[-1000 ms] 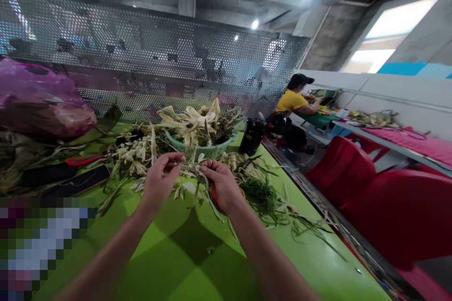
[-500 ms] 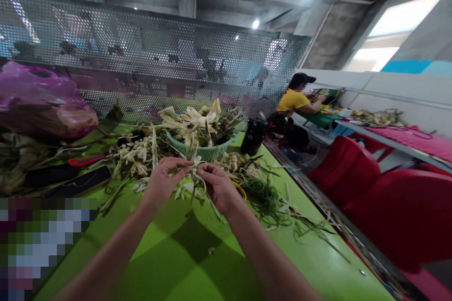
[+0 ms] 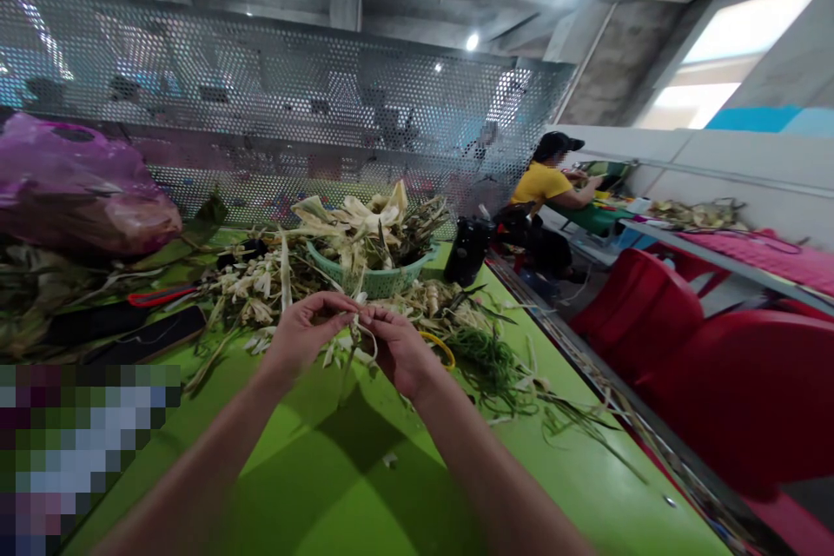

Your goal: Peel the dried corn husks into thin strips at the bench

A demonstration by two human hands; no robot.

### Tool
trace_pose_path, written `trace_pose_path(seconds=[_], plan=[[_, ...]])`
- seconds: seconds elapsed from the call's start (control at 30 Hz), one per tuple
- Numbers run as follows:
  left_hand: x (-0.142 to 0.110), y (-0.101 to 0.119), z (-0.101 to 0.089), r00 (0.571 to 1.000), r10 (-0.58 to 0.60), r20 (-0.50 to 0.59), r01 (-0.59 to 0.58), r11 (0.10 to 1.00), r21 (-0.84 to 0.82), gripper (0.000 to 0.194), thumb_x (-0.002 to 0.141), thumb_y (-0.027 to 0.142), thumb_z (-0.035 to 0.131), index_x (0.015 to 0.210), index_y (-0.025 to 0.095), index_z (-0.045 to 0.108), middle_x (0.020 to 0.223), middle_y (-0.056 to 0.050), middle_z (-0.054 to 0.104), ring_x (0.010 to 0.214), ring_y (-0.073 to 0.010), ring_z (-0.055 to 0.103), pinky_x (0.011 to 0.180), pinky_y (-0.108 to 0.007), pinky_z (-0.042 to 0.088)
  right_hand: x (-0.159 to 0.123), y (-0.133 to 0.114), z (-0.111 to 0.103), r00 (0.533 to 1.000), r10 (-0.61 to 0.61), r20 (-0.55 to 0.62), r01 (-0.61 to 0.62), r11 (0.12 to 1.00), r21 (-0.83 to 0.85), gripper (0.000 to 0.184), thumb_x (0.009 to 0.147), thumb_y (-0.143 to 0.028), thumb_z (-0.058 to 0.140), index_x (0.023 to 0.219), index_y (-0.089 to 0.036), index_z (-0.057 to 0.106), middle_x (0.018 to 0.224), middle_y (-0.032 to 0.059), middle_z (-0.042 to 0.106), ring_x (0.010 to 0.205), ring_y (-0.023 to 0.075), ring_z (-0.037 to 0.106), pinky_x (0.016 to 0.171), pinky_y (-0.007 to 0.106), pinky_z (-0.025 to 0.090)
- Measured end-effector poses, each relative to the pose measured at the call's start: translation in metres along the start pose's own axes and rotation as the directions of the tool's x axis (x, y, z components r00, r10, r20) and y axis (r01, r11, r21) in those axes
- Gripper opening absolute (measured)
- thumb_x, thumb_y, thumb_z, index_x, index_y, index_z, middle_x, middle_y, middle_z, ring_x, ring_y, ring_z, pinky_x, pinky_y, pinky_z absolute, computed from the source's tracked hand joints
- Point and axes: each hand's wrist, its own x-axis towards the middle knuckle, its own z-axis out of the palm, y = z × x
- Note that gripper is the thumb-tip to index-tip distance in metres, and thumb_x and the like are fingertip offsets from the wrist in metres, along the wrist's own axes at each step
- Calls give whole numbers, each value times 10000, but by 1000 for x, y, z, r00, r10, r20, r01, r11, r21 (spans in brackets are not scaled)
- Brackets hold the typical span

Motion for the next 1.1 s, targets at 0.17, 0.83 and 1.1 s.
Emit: trace_pose_path(seconds=[0.17,0.83,1.1], plan=[[0,-3,-2,999,-40,5,40,999,5,115,740,259,671,793,159,651,800,-36,676,766,-134,612,748,-270,494,1,1,-1,998,-55,31,58,992,-108,183,648,-277,782,714,-170,648,642,-33,571,554,75,486,577,211,398],[6,-18,-16,992,-130,8,124,963,239,186,689,267,684,787,154,574,702,3,592,654,-117,547,644,-250,447,-12,-28,-5,803,-564,193,394,259,-882,181,765,-361,659,704,-199,606,677,12,604,625,155,514,604,275,386],[2,-17,-7,982,-177,69,146,938,314,125,718,258,640,784,151,632,707,-13,621,646,-126,546,638,-256,442,-14,-19,2,867,-481,130,353,409,-841,208,760,-367,662,680,-188,596,633,-6,571,597,134,485,563,250,370]])
